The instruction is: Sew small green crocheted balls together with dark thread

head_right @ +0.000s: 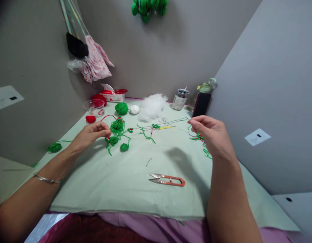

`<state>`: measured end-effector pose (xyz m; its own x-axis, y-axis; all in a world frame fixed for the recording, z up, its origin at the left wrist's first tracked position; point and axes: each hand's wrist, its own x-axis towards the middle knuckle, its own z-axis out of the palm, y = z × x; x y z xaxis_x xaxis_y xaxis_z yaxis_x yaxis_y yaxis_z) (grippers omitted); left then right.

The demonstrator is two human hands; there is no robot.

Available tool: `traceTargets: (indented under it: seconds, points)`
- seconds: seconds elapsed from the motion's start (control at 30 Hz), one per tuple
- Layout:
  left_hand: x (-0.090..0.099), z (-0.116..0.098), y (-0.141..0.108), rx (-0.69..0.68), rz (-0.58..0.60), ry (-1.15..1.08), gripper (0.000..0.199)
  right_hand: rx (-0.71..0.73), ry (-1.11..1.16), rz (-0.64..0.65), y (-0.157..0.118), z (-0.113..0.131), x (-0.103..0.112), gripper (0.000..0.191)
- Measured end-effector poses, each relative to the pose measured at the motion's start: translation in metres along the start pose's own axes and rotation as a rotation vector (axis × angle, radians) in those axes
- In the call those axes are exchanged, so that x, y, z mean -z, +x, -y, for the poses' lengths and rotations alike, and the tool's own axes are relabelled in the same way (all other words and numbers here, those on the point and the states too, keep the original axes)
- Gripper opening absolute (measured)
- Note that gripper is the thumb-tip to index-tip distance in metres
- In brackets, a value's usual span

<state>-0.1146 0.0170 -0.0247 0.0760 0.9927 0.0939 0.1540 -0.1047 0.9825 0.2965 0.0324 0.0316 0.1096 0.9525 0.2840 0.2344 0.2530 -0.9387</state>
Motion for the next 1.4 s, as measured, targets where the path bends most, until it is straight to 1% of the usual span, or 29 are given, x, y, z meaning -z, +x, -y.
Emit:
traceTargets:
  seconds: [0.13,0.23,0.33,0.47,0.6,0.7,0.77,0.87,0.97,1.1,1.17,1.27,1.33,1.4]
  points:
    - [-0.02,-0.002,0.01,-0.01,0.102,-0.075,0.026,0.028,0.119,-0.053,0.001,0.015,0.0,0.034]
    - [-0.027,-0.006,0.02,-0.004,0.134,-0.066,0.027,0.082,0.201,-0.068,0.001,0.023,0.002,0.034]
    - [-0.029,-0.01,0.029,0.001,0.136,-0.034,0.023,0.13,0.262,-0.131,0.002,0.024,0.008,0.03]
    - [-0.031,-0.009,0.04,-0.001,0.195,-0.025,0.023,0.181,0.375,-0.208,0.007,0.02,0.014,0.02]
    - [-0.034,-0.003,0.05,-0.047,0.236,0.131,0.022,0.208,0.484,-0.27,0.01,0.016,0.012,0.01]
    - [-0.034,0.001,0.058,-0.096,0.246,0.263,0.018,0.233,0.5,-0.296,0.011,0.012,0.009,0.012]
    - [-0.033,0.002,0.062,-0.122,0.262,0.312,0.016,0.262,0.508,-0.3,0.011,0.01,0.009,0.014]
    - [-0.033,0.003,0.066,-0.157,0.289,0.345,0.014,0.302,0.52,-0.312,0.012,0.008,0.01,0.014]
    - [-0.037,0.003,0.065,-0.172,0.283,0.321,0.013,0.305,0.504,-0.318,0.012,0.005,0.011,0.016]
    - [-0.05,0.002,0.061,-0.112,0.29,0.254,0.014,0.28,0.493,-0.296,0.013,0.002,0.01,0.02]
    - [-0.06,0.0,0.061,-0.087,0.311,0.237,0.015,0.263,0.489,-0.309,0.013,0.001,0.011,0.022]
    - [-0.075,0.001,0.063,-0.09,0.363,0.223,0.015,0.231,0.484,-0.342,0.014,0.0,0.012,0.022]
    - [-0.083,0.004,0.066,-0.099,0.405,0.252,0.014,0.216,0.484,-0.342,0.014,0.0,0.012,0.023]
    - [-0.09,0.008,0.069,-0.115,0.42,0.34,0.015,0.206,0.486,-0.333,0.013,0.001,0.012,0.024]
